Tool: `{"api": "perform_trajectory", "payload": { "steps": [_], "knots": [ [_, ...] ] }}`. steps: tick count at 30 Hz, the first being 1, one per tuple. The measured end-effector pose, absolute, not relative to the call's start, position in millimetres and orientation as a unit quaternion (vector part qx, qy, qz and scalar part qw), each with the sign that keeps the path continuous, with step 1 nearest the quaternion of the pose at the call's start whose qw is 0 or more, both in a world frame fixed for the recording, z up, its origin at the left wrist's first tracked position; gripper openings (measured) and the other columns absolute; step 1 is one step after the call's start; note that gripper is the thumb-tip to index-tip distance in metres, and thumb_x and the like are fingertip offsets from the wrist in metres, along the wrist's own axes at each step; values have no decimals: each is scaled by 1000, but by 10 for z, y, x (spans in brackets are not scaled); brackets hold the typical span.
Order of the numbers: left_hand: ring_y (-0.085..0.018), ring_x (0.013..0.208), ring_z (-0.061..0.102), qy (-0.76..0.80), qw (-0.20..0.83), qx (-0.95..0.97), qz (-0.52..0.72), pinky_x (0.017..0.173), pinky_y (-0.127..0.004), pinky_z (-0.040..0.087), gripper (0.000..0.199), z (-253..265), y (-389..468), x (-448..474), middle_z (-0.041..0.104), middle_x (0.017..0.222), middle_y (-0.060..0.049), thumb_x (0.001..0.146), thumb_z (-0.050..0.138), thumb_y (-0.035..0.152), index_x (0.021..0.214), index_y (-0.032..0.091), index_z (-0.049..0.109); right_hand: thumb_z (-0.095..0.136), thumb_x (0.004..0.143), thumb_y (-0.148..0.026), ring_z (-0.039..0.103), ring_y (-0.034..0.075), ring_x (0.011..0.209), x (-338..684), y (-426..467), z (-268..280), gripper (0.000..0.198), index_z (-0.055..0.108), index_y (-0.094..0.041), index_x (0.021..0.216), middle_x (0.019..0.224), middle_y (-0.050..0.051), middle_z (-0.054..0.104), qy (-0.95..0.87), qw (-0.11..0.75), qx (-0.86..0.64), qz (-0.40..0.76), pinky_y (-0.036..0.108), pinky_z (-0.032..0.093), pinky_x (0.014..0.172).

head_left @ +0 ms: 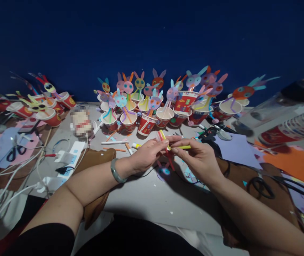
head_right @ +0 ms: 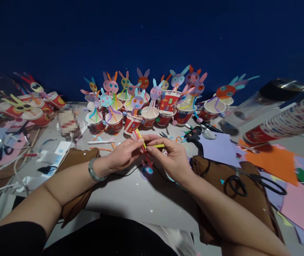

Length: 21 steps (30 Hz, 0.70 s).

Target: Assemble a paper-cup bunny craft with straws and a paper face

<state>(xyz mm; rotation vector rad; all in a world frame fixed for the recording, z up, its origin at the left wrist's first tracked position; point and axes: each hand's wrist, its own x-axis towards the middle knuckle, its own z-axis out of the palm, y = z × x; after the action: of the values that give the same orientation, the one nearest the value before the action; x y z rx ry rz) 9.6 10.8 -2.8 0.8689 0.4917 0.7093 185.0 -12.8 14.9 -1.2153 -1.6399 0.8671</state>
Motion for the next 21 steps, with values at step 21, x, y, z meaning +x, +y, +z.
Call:
{"api": "perform_trajectory", "payload": {
  "steps": [21],
  "knots": [
    [-7, 52, 43, 316, 722, 509, 345, 52, -22, 36, 54, 149, 52, 118, 46, 58, 5, 81, 55, 70, 73, 17, 47, 70, 81, -7, 65, 16, 68, 1871, -157, 77, 25, 65, -20, 102, 82, 6, 71, -832, 451, -322, -26, 31, 49, 63]
  ]
}}
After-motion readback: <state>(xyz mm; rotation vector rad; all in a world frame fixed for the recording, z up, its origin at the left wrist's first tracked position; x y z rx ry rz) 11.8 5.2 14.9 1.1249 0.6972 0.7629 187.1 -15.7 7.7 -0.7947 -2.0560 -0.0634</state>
